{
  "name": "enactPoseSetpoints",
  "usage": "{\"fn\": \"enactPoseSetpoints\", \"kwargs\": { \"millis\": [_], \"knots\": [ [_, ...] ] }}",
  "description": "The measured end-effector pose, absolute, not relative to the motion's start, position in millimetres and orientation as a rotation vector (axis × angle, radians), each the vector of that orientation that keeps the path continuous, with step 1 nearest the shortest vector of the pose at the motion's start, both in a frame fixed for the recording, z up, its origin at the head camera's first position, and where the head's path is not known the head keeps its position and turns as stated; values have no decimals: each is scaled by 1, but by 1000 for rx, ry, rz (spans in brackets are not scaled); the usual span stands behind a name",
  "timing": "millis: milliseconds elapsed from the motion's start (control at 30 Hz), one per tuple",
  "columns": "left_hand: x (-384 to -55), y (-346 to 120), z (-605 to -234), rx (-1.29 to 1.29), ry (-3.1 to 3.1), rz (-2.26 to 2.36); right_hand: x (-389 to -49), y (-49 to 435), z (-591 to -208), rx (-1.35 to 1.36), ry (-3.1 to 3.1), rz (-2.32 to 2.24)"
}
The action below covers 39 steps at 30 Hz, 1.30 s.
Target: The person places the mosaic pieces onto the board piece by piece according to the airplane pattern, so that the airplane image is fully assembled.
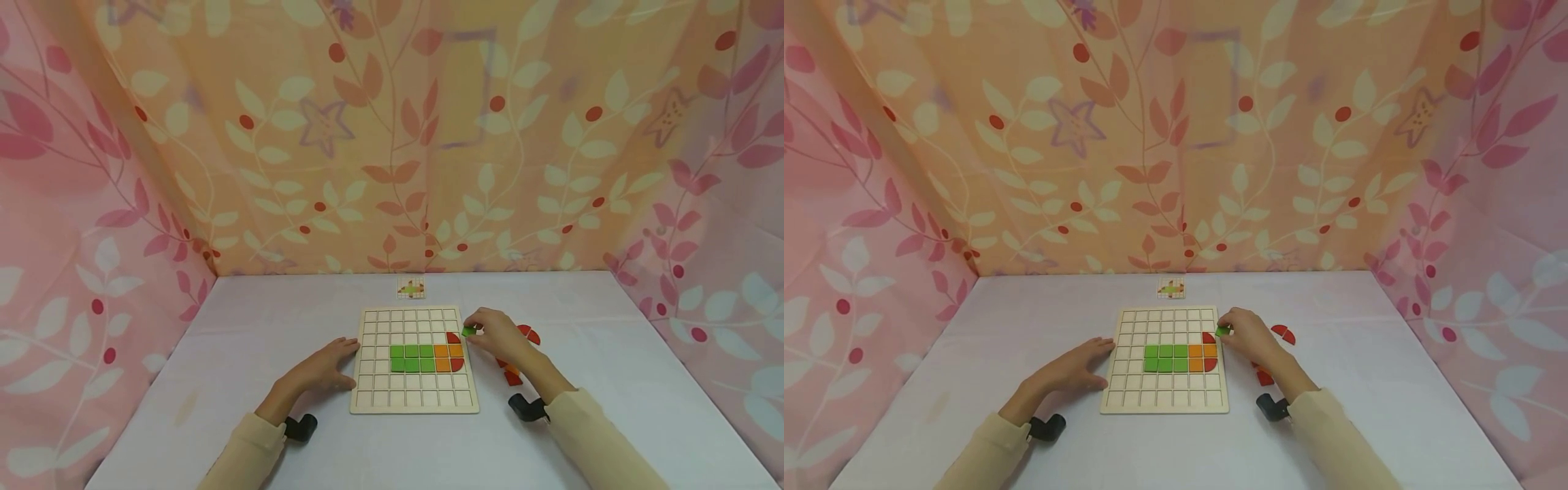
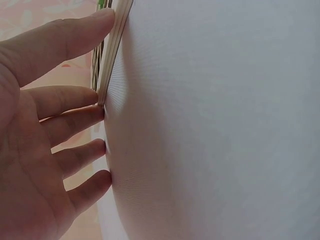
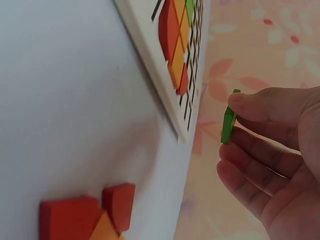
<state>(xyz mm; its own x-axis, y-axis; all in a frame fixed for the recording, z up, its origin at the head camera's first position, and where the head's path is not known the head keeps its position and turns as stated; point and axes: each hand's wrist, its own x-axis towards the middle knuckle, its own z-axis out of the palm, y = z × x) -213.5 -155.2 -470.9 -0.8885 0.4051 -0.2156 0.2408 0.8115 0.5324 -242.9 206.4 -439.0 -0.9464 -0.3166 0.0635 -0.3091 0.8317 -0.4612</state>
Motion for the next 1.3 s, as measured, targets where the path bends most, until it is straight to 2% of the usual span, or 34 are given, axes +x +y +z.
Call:
{"fn": "enactPoseSetpoints", "kwargs": {
  "millis": [767, 1100, 1300],
  "knots": [
    [-215, -156, -473, 486, 2667, 750, -248, 145, -436, -899, 2928, -707],
    [-215, -156, -472, 472, 2661, 755, -243, 121, -442, -910, 2877, -718],
    [-214, -156, -472, 472, 2659, 763, -242, 110, -446, -1005, 2852, -705]
  ]
}}
